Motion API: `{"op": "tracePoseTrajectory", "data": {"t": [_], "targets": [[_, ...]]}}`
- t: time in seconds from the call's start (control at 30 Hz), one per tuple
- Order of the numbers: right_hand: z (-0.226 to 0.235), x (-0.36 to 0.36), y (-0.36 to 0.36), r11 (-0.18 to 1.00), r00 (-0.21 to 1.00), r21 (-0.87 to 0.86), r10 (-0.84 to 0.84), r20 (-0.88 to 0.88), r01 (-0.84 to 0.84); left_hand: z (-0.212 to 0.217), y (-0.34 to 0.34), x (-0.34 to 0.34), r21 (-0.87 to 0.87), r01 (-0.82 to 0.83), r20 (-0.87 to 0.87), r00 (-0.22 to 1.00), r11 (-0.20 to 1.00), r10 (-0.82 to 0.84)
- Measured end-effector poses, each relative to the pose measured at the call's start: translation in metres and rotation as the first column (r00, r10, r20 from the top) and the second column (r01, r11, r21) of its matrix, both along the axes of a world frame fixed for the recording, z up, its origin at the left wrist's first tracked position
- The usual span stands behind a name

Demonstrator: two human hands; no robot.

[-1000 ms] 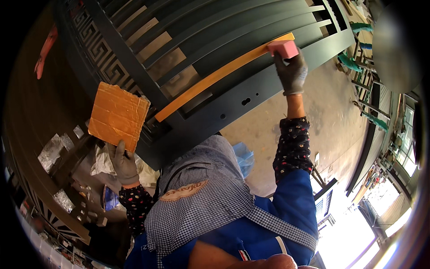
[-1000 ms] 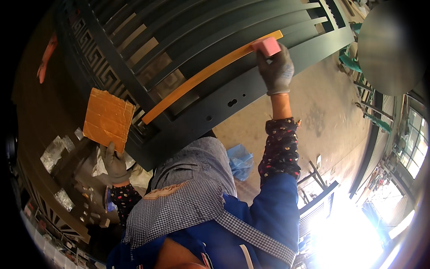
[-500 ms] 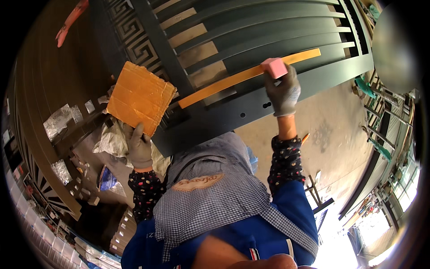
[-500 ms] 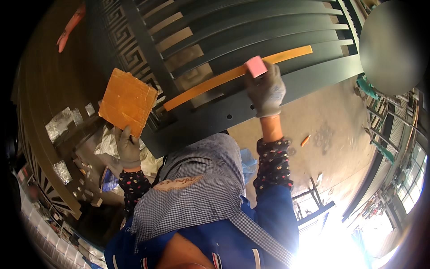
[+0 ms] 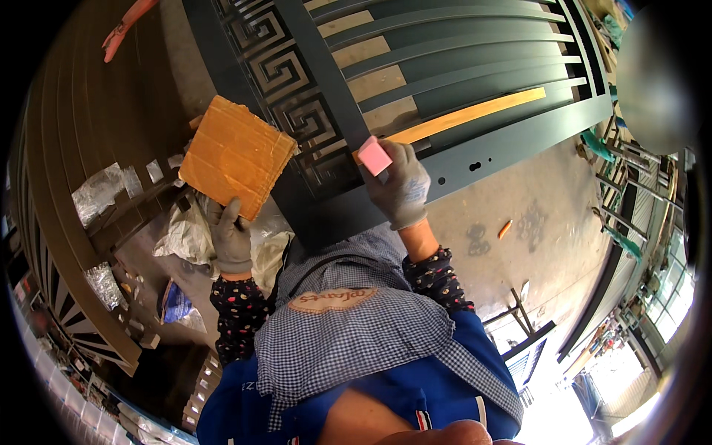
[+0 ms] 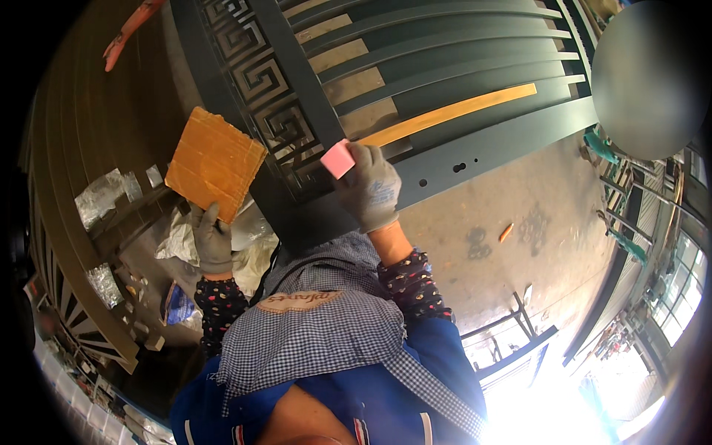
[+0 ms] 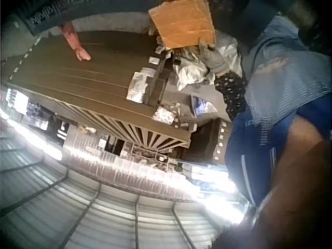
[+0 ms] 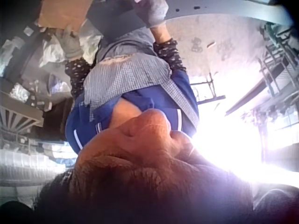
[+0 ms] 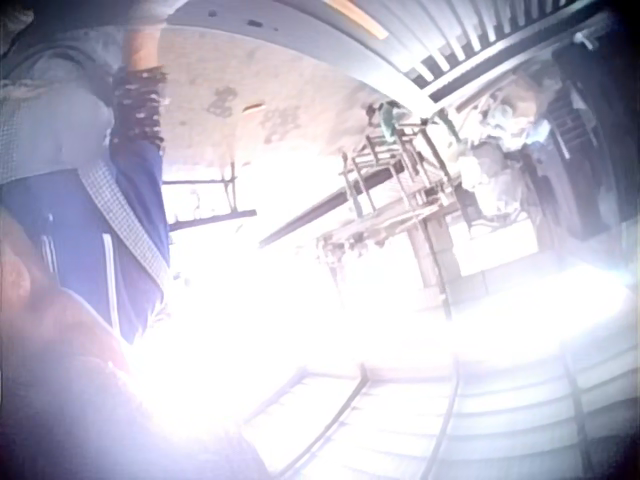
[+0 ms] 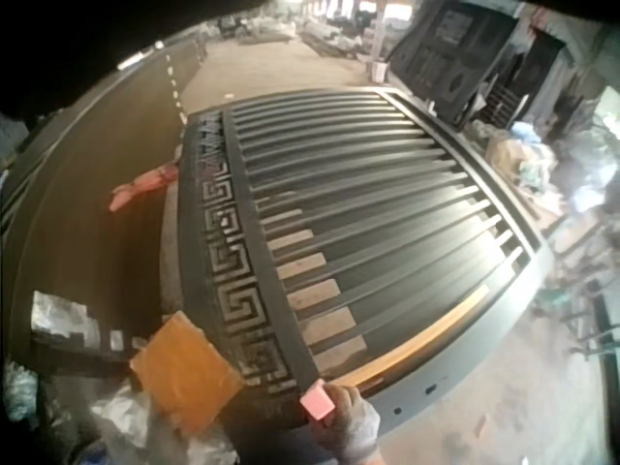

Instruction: The person applies gold leaf to a dark metal gate using a pink sponge and a cardboard palette. They repeatedly rub the sponge along the gate's horizontal bars and decorative patterns, occasionally dipping the sponge into a container to reload the gold material.

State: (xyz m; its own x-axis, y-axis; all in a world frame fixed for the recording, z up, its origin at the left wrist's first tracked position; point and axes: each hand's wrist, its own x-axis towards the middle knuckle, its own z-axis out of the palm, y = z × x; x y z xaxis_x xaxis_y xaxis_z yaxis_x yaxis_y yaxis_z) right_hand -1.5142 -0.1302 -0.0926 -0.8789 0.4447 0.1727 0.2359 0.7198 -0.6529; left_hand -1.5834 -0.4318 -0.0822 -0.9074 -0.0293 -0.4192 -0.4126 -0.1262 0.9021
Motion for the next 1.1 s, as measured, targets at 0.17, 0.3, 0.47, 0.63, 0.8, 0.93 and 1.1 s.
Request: {"op": "tracePoseTrajectory", "data": {"t": [0.17,0.3,0.47,0.63,0.8,0.93,1.1], "targets": [[0.005,0.007,-0.049,0.986,0.994,-0.129,0.106,0.028,-0.101,-0.006,-0.038,-0.015,-0.212,0.17,-0.204,0.955,0.962,-0.213],[0.012,-0.002,-0.029,0.989,0.989,-0.048,-0.143,-0.04,0.141,-0.013,-0.059,-0.025,-0.446,0.208,-0.274,0.894,0.87,-0.354],[0.0,0.017,-0.063,0.996,0.997,-0.082,-0.039,0.07,0.045,-0.031,-0.074,-0.045,-0.476,0.352,-0.351,0.764,0.806,-0.541],[0.045,0.031,-0.083,0.935,0.997,-0.348,-0.067,0.037,0.076,-0.02,-0.056,-0.049,-0.144,0.358,-0.24,0.892,0.923,-0.383],[0.054,0.077,-0.063,0.935,0.999,-0.351,-0.05,0.009,0.05,0.018,-0.02,-0.031,0.166,0.417,-0.06,0.909,0.894,-0.413],[0.057,0.146,-0.051,0.552,0.972,-0.834,-0.199,-0.129,0.002,0.011,0.005,0.011,0.181,0.528,-0.13,0.849,0.83,-0.512],[0.054,0.282,-0.026,0.24,0.88,-0.969,-0.47,-0.062,0.06,0.043,0.065,0.097,0.312,0.598,-0.002,0.777,0.738,-0.629]]}}
